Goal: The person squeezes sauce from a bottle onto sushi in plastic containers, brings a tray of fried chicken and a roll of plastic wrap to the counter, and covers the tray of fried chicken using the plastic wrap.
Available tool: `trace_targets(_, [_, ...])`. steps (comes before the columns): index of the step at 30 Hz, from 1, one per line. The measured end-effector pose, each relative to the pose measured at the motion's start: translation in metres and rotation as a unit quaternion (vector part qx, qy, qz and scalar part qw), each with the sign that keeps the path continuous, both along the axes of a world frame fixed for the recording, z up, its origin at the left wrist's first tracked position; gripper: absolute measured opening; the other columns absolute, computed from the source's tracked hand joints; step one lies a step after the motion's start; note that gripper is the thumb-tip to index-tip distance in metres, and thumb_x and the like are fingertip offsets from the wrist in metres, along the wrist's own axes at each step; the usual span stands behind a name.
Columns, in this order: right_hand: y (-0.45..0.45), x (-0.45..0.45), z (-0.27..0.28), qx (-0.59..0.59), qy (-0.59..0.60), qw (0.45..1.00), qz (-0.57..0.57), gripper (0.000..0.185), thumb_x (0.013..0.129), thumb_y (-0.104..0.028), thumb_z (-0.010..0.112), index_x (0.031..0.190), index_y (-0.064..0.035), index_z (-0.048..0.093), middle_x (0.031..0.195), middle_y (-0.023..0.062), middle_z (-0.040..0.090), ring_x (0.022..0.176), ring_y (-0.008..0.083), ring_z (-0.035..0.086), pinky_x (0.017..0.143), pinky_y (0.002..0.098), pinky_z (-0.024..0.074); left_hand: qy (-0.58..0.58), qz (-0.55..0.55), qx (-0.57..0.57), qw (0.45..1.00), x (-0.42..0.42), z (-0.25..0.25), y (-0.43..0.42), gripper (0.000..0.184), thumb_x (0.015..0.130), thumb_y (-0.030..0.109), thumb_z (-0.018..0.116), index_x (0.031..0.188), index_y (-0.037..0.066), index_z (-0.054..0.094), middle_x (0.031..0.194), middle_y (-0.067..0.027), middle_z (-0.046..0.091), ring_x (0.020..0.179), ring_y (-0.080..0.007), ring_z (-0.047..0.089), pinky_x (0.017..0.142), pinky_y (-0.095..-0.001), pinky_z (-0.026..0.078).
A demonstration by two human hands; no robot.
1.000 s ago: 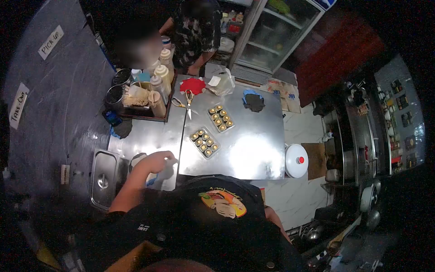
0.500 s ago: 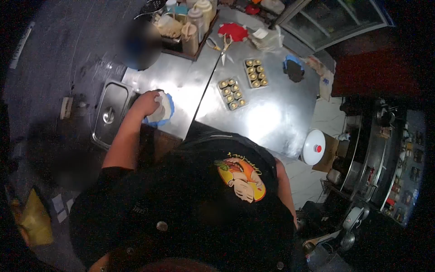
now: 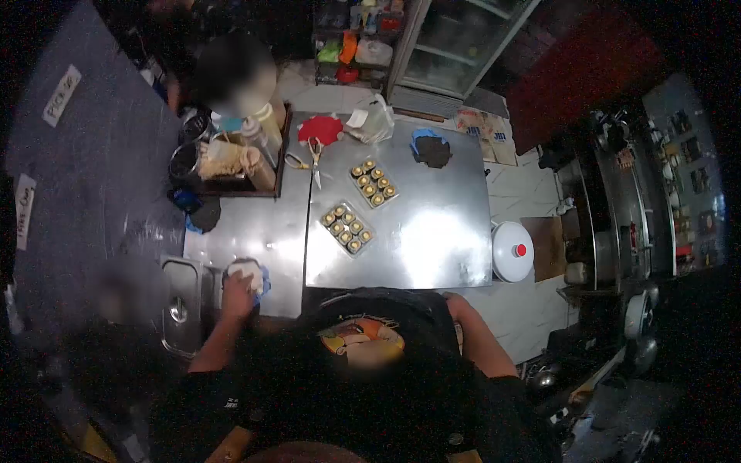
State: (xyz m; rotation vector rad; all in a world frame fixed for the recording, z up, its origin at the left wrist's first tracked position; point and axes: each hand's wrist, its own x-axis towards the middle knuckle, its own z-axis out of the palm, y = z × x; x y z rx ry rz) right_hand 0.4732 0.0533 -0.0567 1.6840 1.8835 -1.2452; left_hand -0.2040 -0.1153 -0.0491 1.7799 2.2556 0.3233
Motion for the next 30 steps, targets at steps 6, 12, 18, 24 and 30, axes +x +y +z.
trace_targets(6, [0.000, -0.019, 0.022, 0.021, 0.037, 0.999, -0.008, 0.056, 0.079, -0.044, 0.082, 0.114, -0.0011, 0.075, 0.115, 0.0221, 0.076, 0.105, 0.0285, 0.071, 0.096, 0.0416, 0.0532, -0.054, 0.029, 0.002, 0.998, -0.001, 0.015, 0.026, 0.018, 0.092, 0.016, 0.068, 0.107, 0.007, 0.074, 0.109, -0.0197, 0.071, 0.107, -0.0414, 0.065, 0.093, -0.0511, 0.053])
trace_targets(12, [-0.030, 0.024, -0.002, 0.013, 0.018, 0.991, 0.133, 0.070, 0.082, -0.061, 0.067, 0.130, -0.0104, 0.071, 0.129, 0.0252, 0.069, 0.120, 0.0399, 0.064, 0.103, 0.0441, 0.0516, -0.094, 0.088, -0.065, 0.990, 0.000, 0.009, 0.043, 0.032, 0.100, 0.037, 0.065, 0.104, 0.005, 0.068, 0.105, -0.0252, 0.071, 0.099, -0.0452, 0.068, 0.088, -0.0548, 0.053])
trace_targets(18, [-0.062, 0.092, -0.060, 0.004, -0.018, 0.980, 0.198, 0.047, 0.081, -0.039, 0.075, 0.123, -0.0179, 0.074, 0.119, 0.0180, 0.073, 0.109, 0.0367, 0.069, 0.097, 0.0435, 0.0553, -0.022, 0.069, -0.129, 0.989, 0.004, 0.018, 0.056, 0.046, 0.104, 0.047, 0.056, 0.102, 0.002, 0.067, 0.094, -0.0264, 0.073, 0.091, -0.0461, 0.071, 0.083, -0.0564, 0.055])
trace_targets(24, [-0.066, 0.051, 0.014, -0.033, 0.001, 0.999, -0.018, 0.047, 0.081, -0.042, 0.079, 0.120, -0.0163, 0.074, 0.111, 0.0164, 0.075, 0.106, 0.0375, 0.070, 0.094, 0.0433, 0.0559, -0.066, 0.128, -0.151, 0.978, 0.008, 0.020, 0.054, 0.044, 0.105, 0.042, 0.051, 0.113, 0.001, 0.064, 0.099, -0.0286, 0.072, 0.093, -0.0485, 0.069, 0.085, -0.0563, 0.055])
trace_targets(30, [-0.064, 0.043, -0.022, 0.122, -0.062, 0.989, -0.061, 0.051, 0.087, -0.047, 0.074, 0.112, -0.0029, 0.077, 0.113, 0.0224, 0.075, 0.101, 0.0358, 0.073, 0.090, 0.0418, 0.0550, -0.039, -0.070, -0.131, 0.988, -0.016, -0.031, 0.024, 0.049, 0.094, 0.046, 0.064, 0.115, 0.002, 0.065, 0.117, -0.0290, 0.067, 0.112, -0.0470, 0.065, 0.096, -0.0542, 0.053])
